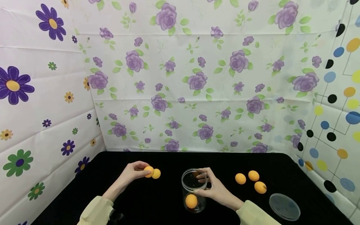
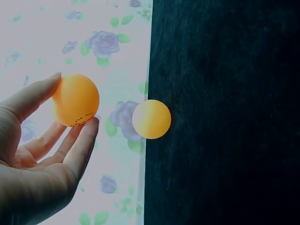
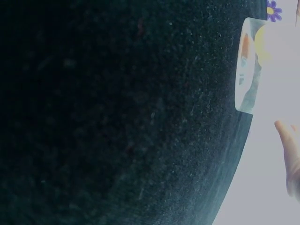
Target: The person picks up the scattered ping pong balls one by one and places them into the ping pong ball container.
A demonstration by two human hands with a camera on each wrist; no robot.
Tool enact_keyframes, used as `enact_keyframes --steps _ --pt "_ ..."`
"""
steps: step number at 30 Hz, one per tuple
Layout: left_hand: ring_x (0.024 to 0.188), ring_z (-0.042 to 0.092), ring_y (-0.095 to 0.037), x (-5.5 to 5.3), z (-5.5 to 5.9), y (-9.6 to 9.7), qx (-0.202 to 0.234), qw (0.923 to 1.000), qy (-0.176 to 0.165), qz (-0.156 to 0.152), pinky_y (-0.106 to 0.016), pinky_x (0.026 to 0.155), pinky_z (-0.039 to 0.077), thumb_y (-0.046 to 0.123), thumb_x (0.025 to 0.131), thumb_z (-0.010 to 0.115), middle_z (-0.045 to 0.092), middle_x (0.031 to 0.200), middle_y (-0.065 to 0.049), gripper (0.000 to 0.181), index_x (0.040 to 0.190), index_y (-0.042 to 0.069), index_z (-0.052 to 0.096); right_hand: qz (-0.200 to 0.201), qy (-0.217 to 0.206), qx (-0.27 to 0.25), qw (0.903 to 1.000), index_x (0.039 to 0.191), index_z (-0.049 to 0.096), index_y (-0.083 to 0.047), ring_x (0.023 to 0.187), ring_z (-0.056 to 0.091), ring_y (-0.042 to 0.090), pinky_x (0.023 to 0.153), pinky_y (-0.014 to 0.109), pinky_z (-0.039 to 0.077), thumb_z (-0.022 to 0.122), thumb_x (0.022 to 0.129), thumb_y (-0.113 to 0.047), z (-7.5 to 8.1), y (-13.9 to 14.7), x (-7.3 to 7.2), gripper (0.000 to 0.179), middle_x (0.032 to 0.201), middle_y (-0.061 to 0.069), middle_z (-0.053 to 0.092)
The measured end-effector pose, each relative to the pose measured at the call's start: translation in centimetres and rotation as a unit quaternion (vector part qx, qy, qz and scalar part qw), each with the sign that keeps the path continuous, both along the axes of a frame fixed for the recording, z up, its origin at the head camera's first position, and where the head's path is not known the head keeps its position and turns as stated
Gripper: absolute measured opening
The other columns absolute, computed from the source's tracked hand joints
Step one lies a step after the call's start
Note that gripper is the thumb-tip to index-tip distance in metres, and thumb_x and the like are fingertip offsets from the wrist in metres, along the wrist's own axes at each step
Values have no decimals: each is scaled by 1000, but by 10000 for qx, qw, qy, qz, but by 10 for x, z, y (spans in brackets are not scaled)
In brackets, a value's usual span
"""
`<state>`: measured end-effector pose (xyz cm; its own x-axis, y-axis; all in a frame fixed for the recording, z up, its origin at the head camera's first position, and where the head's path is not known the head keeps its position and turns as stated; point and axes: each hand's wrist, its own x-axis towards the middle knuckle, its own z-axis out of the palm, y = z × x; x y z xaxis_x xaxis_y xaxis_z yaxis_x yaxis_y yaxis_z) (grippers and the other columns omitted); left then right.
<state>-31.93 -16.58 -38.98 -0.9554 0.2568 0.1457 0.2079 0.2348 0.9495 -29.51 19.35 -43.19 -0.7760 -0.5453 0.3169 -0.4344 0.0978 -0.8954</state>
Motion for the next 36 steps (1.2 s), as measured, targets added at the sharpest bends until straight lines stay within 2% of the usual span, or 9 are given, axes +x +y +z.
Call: enact_keyframes --steps 8,14,22,30,36 --pt "85 58 -31 17 21 8 151 9996 -125 -202 -37 72 49 12 83 66 60 97 -15 35 109 -11 57 6 3 -17 10000 134 29 -12 113 35 48 76 41 46 58 88 -6 -1 -1 1 56 127 28 36" --pt "84 58 -29 17 21 10 224 9991 -155 -312 -36 73 49 12 84 66 60 96 -15 35 109 -10 57 6 11 -18 10000 135 28 -12 113 35 48 76 42 46 58 88 -6 -1 -1 1 56 127 28 36" --pt "91 54 -41 21 27 15 183 9991 -144 -346 -35 73 48 11 84 65 59 97 -17 34 109 -11 57 34 91 47 9999 135 27 -12 112 37 46 76 42 46 58 88 -6 -2 0 0 56 127 28 36" --pt "93 53 -40 20 28 20 237 9980 -235 -541 -37 75 47 11 86 63 59 99 -17 34 111 -11 55 -43 13 42 10000 135 29 -12 112 37 46 76 42 46 59 88 -6 0 1 0 56 127 27 36" --pt "92 53 -40 20 29 22 246 9980 -233 -540 -37 75 47 11 86 63 59 99 -17 35 112 -11 55 -78 -47 44 9999 135 29 -11 113 36 47 77 43 46 58 88 -6 1 0 1 55 127 27 36"
